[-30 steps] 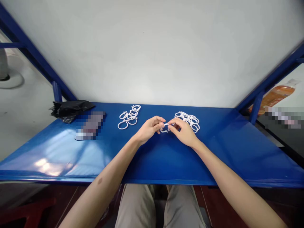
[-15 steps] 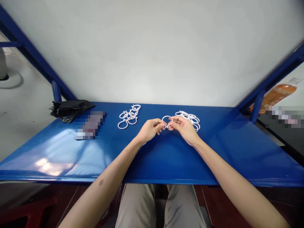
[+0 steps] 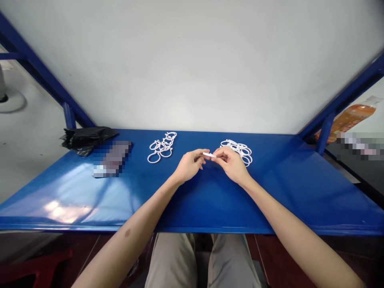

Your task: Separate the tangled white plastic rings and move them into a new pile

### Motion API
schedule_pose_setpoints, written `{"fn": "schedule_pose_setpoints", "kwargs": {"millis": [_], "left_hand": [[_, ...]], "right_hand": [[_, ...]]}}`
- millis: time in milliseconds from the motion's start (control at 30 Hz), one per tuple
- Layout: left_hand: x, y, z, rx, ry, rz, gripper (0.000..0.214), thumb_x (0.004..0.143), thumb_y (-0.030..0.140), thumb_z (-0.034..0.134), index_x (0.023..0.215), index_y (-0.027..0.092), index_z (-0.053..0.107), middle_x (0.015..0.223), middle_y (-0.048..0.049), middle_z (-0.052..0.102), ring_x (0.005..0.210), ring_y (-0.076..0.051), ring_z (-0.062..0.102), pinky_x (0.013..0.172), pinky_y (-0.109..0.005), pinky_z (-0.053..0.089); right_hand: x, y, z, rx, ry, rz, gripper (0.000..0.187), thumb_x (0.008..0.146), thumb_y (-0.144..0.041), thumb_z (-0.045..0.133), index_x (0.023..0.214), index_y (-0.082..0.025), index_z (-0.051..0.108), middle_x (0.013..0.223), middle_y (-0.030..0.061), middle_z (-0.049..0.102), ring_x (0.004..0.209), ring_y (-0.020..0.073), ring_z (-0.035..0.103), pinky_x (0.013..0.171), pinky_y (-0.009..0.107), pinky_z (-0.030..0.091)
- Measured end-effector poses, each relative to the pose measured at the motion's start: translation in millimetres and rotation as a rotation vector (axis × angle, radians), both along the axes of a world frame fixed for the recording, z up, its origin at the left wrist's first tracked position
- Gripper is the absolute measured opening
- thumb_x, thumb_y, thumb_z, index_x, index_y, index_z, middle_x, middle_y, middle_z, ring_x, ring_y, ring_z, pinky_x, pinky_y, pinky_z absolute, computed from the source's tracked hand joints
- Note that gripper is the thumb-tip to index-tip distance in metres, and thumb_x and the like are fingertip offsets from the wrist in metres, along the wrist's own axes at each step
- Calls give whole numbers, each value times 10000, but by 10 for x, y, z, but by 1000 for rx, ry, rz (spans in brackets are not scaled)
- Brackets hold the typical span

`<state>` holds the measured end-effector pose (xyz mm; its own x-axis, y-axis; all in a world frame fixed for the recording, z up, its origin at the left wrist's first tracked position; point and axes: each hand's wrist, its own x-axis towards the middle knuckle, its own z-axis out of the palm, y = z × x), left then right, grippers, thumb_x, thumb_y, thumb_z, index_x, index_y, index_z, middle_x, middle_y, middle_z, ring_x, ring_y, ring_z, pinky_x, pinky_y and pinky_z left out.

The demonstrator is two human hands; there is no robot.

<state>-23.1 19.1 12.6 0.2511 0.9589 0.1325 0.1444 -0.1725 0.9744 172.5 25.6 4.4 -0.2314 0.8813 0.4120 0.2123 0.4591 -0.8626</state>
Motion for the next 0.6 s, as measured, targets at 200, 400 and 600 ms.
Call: {"fn": "schedule_pose_setpoints", "kwargs": {"millis": [200,400,600], "left_hand": [[-11,17,32,-111,-297,72,293,860,342,643,1046,120,689,892,-93,746,738,-152,646,644,-270,534],[-4,17,27,-114,-276,83,331,806,342,735,1045,122,668,890,-86,766,700,-131,643,661,-270,531],[57,-28,-4,11,-117,103,266,840,379,704,974,151,734,890,-77,782,746,-171,699,679,-284,542]], "right_hand": [[26,-55,75,194,-228,-41,190,938,-221,560,973,-251,745,978,47,736,841,195,692,769,367,577],[-21,-79,58,72,-77,-23,197,933,-324,628,1071,-254,749,1096,67,746,895,208,729,799,384,614],[-37,-24,-50,-43,65,-53,230,864,-405,741,1020,-238,771,933,56,782,764,211,737,746,383,624]]}}
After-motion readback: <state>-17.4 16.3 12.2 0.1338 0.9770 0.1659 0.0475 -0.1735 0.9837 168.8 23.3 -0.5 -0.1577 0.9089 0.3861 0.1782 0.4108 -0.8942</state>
